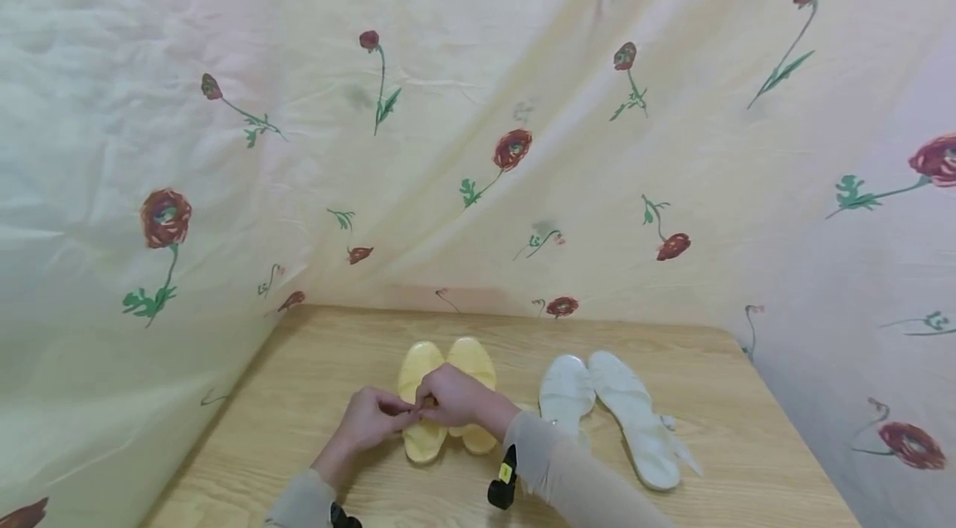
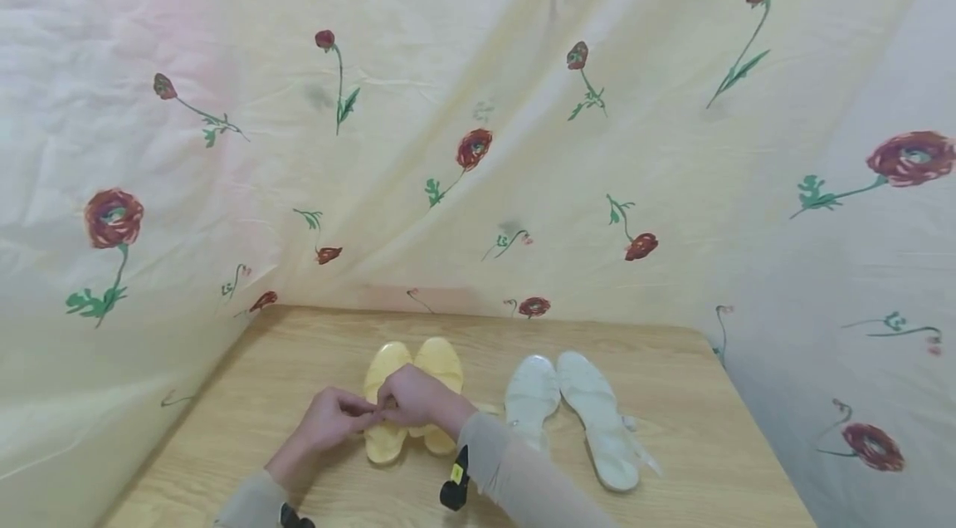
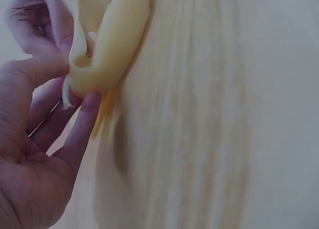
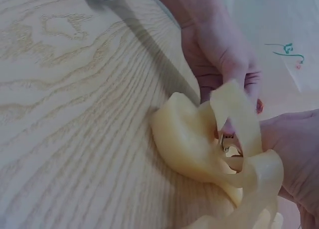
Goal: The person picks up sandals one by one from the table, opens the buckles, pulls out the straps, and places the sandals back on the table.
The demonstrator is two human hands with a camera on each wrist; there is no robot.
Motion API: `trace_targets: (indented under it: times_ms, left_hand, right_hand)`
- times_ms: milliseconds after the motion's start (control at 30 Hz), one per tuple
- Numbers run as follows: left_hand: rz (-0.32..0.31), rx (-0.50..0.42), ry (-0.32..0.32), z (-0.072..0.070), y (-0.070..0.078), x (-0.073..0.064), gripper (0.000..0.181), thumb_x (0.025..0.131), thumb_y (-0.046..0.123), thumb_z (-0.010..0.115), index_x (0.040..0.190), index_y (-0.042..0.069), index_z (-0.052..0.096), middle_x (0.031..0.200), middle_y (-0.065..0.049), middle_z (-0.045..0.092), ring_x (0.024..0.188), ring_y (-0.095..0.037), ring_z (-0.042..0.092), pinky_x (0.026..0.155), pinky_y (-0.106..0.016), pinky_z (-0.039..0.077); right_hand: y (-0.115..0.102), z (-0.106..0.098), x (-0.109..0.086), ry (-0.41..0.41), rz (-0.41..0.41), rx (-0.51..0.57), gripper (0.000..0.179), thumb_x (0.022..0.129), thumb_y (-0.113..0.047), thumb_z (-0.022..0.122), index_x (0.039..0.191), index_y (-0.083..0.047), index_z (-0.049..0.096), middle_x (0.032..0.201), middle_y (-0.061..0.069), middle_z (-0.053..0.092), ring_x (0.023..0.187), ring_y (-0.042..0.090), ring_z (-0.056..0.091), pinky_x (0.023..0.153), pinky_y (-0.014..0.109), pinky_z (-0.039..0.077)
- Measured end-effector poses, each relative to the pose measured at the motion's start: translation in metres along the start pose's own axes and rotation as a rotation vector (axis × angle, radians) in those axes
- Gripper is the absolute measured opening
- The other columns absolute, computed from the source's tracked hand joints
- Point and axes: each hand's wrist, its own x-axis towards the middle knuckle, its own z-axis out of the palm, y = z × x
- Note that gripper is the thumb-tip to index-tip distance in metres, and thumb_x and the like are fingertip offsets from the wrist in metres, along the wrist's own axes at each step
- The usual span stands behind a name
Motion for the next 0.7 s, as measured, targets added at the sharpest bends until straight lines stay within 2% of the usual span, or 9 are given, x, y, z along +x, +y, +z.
trace_targets:
  times_ms: [200, 400, 533, 633, 700]
  left_hand:
    - [0.026, -0.02, -0.046, -0.002, -0.0019, 0.0014, 0.012, 0.091, 0.017, 0.085, 0.095, 0.006, 0.085, 0.087, -0.009, 0.083, 0.067, -0.003, 0.069, 0.06, -0.02, 0.056]
    - [0.057, -0.012, -0.037, 0.0, -0.0034, 0.0027, 0.012, 0.089, 0.017, 0.086, 0.093, 0.005, 0.085, 0.085, -0.009, 0.083, 0.067, -0.003, 0.071, 0.061, -0.02, 0.057]
    - [0.065, 0.001, -0.009, 0.0011, -0.0048, 0.0015, 0.013, 0.088, 0.017, 0.087, 0.092, 0.005, 0.085, 0.084, -0.009, 0.082, 0.066, -0.004, 0.071, 0.06, -0.021, 0.057]
    - [0.05, 0.011, 0.011, 0.0018, -0.0055, 0.0007, 0.014, 0.087, 0.018, 0.088, 0.091, 0.006, 0.085, 0.084, -0.008, 0.082, 0.066, -0.003, 0.07, 0.061, -0.021, 0.057]
    - [0.039, 0.025, 0.023, 0.0016, -0.0054, 0.0006, 0.014, 0.086, 0.019, 0.089, 0.091, 0.007, 0.085, 0.085, -0.007, 0.083, 0.068, -0.002, 0.07, 0.063, -0.02, 0.057]
  right_hand:
    - [0.0019, 0.0059, -0.0035, 0.045, -0.08, -0.015, 0.015, 0.091, -0.003, 0.075, 0.081, -0.011, 0.07, 0.078, -0.002, 0.067, 0.07, 0.0, 0.052, 0.067, 0.004, 0.04]
    - [0.0024, 0.0046, -0.0042, 0.035, -0.125, -0.035, 0.022, 0.091, 0.002, 0.07, 0.079, -0.011, 0.057, 0.077, -0.002, 0.055, 0.071, 0.0, 0.041, 0.065, 0.007, 0.035]
    - [0.0014, 0.0028, -0.0024, 0.032, -0.123, -0.045, 0.015, 0.092, -0.001, 0.072, 0.083, -0.011, 0.064, 0.08, -0.001, 0.062, 0.074, 0.002, 0.053, 0.069, 0.006, 0.041]
    - [0.0009, 0.0034, -0.0007, 0.03, -0.098, -0.048, 0.01, 0.09, -0.003, 0.075, 0.088, -0.013, 0.073, 0.085, -0.002, 0.07, 0.081, 0.004, 0.064, 0.075, 0.005, 0.047]
    - [0.0006, 0.0045, 0.0007, 0.028, -0.092, -0.059, 0.01, 0.089, -0.004, 0.076, 0.09, -0.013, 0.077, 0.086, -0.003, 0.071, 0.083, 0.005, 0.066, 0.076, 0.005, 0.049]
